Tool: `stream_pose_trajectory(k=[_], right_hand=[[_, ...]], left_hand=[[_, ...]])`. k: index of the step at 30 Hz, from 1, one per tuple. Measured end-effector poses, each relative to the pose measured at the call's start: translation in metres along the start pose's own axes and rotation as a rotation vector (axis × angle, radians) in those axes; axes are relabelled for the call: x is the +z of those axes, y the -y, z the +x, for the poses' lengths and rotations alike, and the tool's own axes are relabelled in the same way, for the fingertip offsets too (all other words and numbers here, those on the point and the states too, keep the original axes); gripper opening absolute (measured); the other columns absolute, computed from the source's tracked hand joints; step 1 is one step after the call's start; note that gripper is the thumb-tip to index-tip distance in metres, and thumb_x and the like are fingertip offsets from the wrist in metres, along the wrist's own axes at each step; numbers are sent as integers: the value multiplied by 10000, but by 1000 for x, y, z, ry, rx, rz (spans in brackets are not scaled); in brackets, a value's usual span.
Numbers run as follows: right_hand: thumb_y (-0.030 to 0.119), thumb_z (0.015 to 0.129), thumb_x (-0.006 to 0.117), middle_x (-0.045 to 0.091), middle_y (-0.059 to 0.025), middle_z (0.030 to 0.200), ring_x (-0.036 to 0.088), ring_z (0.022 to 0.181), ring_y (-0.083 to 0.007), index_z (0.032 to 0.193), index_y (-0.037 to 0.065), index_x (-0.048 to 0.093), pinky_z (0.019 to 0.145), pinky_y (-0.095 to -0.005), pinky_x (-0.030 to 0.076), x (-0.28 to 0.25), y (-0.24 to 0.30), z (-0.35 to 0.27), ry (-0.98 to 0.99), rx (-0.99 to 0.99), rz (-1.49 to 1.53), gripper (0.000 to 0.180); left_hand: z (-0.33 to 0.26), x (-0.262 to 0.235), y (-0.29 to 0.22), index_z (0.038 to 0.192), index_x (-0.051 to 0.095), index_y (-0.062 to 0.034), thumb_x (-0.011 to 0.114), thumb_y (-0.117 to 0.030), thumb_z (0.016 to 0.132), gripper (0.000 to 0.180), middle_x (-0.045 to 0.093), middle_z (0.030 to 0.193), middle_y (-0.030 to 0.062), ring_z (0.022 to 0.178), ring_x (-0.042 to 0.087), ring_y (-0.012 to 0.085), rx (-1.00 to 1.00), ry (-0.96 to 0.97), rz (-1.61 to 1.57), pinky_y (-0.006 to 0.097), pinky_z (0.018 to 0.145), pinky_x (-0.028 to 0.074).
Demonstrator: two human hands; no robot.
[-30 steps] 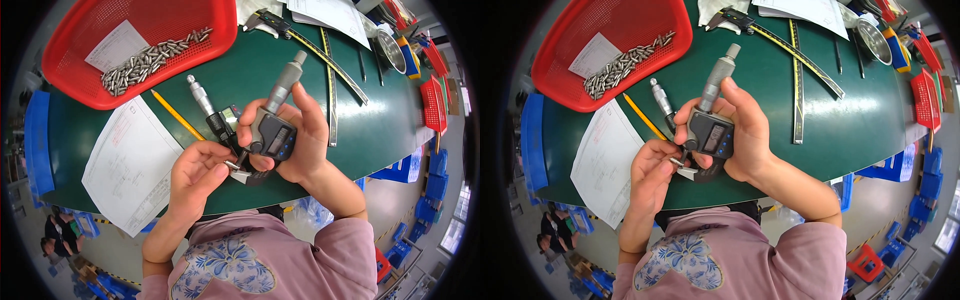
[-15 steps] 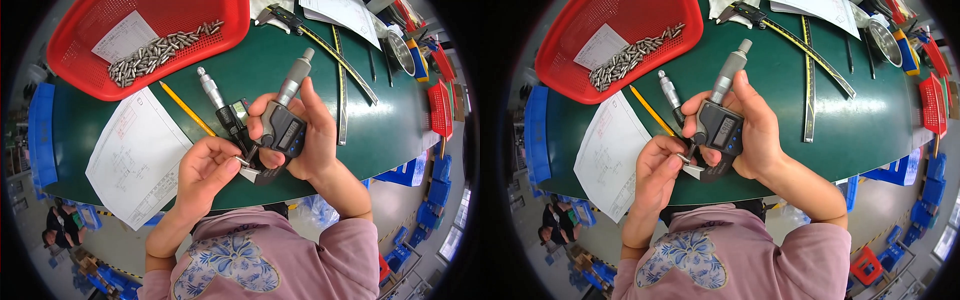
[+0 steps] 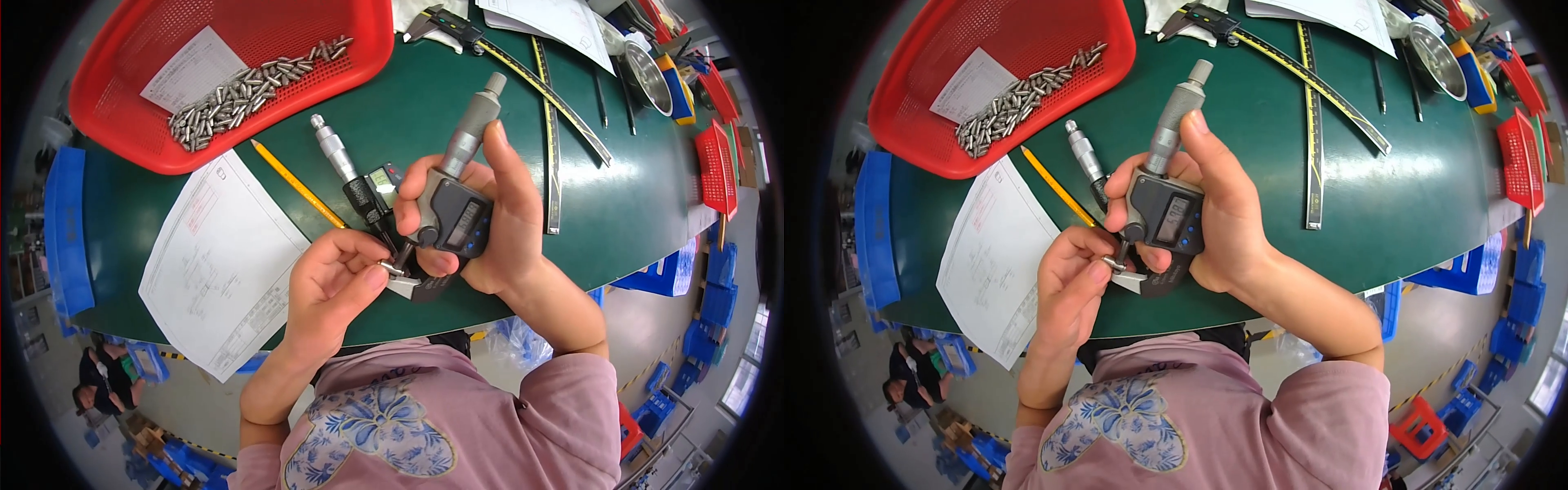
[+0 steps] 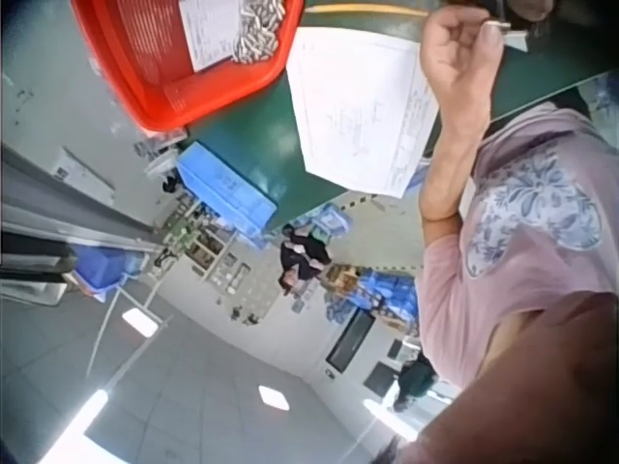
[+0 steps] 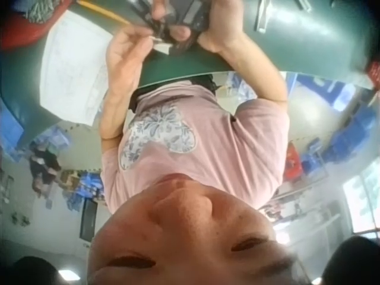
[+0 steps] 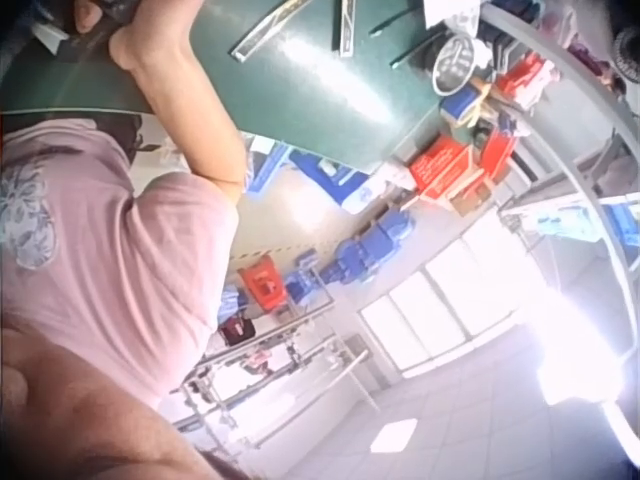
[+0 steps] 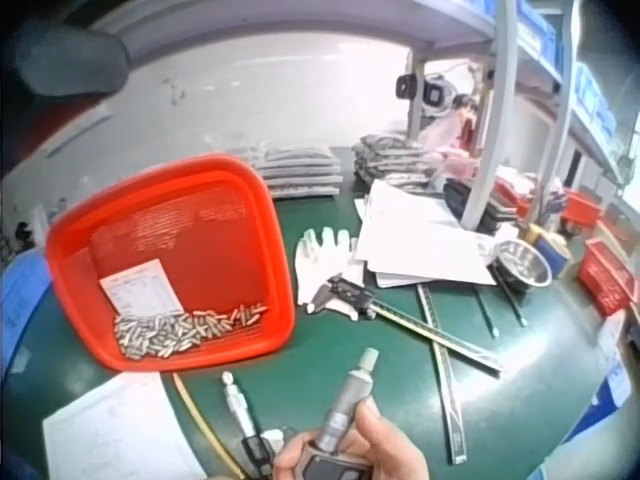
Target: Using a digital micrometer and caliper to measure small metal components at a workbench.
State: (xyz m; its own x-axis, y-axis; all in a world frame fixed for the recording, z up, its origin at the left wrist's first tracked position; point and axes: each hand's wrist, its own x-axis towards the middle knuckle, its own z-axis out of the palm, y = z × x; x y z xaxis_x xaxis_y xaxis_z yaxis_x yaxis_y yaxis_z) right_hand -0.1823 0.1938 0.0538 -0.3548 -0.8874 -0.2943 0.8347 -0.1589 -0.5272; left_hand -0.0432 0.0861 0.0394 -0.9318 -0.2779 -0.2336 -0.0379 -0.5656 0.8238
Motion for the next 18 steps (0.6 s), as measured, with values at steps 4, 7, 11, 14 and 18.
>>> stream_pose_trajectory(k=[4,7,11,14,18], right_hand=[[645,781,253,541,-132,700,431,400,-146,837,4,529,350,-221,357,1,0,-1,-20,2,-6,700],[652,776,253,542,-129,699,435,404,-146,842,-1,529,351,-222,357,-1,-1,0,2,6,-11,712],[638,775,265,562,-86,641,440,389,-125,816,-12,538,377,-216,361,3,-2,0,-45,23,-4,706],[613,810,211,532,-135,711,425,404,-147,878,-18,523,353,-223,359,-1,-3,0,7,-25,-30,708],[556,839,178,525,-137,721,421,411,-148,911,-24,522,355,-224,360,0,0,-1,15,-3,33,678]], left_hand=[[1,3,-2,942,458,12,529,-10,790,169,528,860,47,803,504,84,-9,-13,-19,199,706,393],[1,1,-1,933,453,8,530,-17,793,162,525,847,40,795,503,78,5,-2,-3,196,700,392],[1,1,-1,918,459,-1,527,-24,801,138,524,833,29,765,498,67,-6,-23,15,189,683,389],[0,3,-2,915,465,-4,524,-18,801,129,524,842,32,758,494,65,1,-32,9,188,677,389],[0,1,-1,916,478,2,523,3,792,132,519,905,61,792,487,73,78,-2,36,197,691,390]])
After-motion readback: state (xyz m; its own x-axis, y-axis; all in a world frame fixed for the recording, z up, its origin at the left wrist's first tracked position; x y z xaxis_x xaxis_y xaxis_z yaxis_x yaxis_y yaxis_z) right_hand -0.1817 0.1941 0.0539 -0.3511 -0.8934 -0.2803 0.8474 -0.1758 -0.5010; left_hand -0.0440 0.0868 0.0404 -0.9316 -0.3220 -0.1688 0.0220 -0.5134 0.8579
